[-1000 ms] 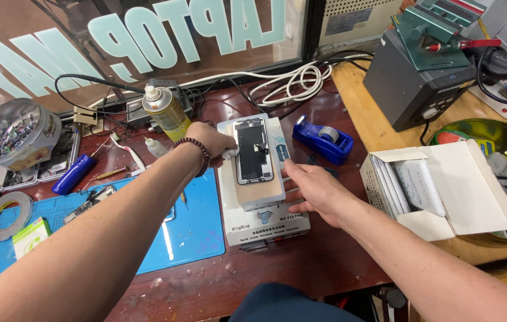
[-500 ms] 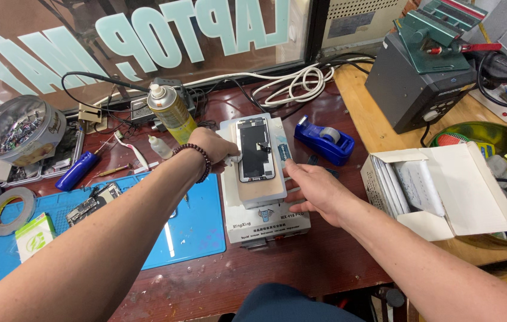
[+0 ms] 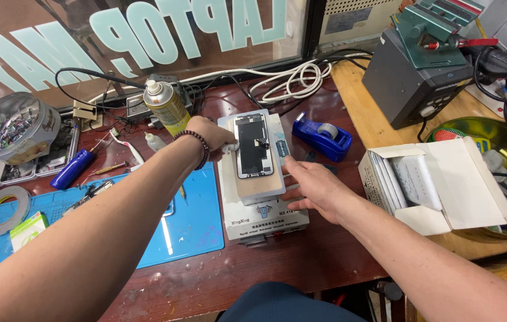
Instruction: The person cleans a disassembled smartphone with a toothbrush and a tissue, then uses a blue screwdriver to tighten screws on the device. They repeatedly wipe the phone and handle small components on a cluttered workbench.
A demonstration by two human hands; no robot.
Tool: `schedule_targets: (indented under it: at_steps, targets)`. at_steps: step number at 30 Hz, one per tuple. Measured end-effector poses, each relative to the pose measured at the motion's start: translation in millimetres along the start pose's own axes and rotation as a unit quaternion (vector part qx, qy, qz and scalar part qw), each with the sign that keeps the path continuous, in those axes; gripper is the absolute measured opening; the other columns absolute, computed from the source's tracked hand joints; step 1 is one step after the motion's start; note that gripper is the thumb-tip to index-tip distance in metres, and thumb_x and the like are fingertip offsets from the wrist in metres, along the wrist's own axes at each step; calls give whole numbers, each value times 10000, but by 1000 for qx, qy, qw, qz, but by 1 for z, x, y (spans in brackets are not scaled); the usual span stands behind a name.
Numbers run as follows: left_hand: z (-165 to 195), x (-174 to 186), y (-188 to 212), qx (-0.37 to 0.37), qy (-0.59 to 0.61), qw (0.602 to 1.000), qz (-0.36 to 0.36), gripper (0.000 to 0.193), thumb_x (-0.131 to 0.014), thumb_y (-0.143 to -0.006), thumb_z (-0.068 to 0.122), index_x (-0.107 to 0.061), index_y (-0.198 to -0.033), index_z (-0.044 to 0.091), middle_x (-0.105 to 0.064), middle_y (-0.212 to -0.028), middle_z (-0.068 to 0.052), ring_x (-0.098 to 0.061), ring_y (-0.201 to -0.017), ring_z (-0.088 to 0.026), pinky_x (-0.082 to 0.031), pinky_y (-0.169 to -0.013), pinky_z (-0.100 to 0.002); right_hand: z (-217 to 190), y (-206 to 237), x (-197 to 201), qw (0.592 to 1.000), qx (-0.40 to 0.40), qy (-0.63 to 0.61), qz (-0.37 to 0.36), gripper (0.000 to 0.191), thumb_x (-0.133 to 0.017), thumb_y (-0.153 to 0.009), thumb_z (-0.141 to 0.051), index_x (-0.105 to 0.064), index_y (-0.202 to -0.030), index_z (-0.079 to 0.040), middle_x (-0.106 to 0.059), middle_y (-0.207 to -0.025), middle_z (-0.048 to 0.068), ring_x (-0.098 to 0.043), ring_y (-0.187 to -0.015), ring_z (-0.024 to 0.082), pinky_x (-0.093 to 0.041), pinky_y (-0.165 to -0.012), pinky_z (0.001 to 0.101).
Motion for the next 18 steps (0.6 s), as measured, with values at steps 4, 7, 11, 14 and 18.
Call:
schedule_targets:
  at_steps: [4,7,11,14,18]
  targets:
    - [5,-1,-16,12,42,999,-19,207,-842,-792,113,-711,-838,-42,-710,-746,-135,-602,-518,-177,-496,-411,-309,0,0,0,1000,1,5,2,614,-335,-1014,-531,-572,-1377,-97,-606,-1236,90,-628,-1095,241,-570,-878,394]
    - [5,-3,-15,10,26,999,-25,221,-842,-796,113,-684,-817,-41,-690,-734,-138,-588,-513,-184,-491,-410,-319,2,0,0,1000,1,-11,1,614,-355,-1012,-533,-592,-1361,-87,-613,-1219,79,-625,-1072,239,-561,-871,399]
    - [-4,-6,-2,4,-28,999,-27,232,-857,-777,118,-682,-787,-34,-677,-706,-117,-593,-513,-176,-523,-422,-321,4,-4,1,1000,-2,-15,2,590,-363,-1012,-527,-608,-1339,-103,-613,-1197,65,-638,-1038,227,-562,-869,398]
    - [-10,-7,6,3,-33,999,-30,241,-867,-760,118,-691,-771,-46,-679,-694,-117,-594,-512,-178,-527,-421,-328,6,-7,0,1000,-3,-22,2,574,-369,-1016,-526,-627,-1313,-108,-606,-1172,65,-630,-1003,215,-558,-864,401]
    - [-15,-9,14,-3,-31,999,-28,227,-867,-740,113,-709,-758,-49,-686,-696,-114,-605,-512,-174,-539,-420,-326,6,-8,0,999,0,-32,1,554,-387,-1023,-517,-642,-1268,-92,-608,-1138,62,-620,-963,214,-555,-854,405]
Point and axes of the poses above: each hand's wrist, its own y-axis away from the middle knuckle, its own x-axis out of the back of the hand, z = x × y, the point moved 7 cm from there along -y, towards the middle knuckle
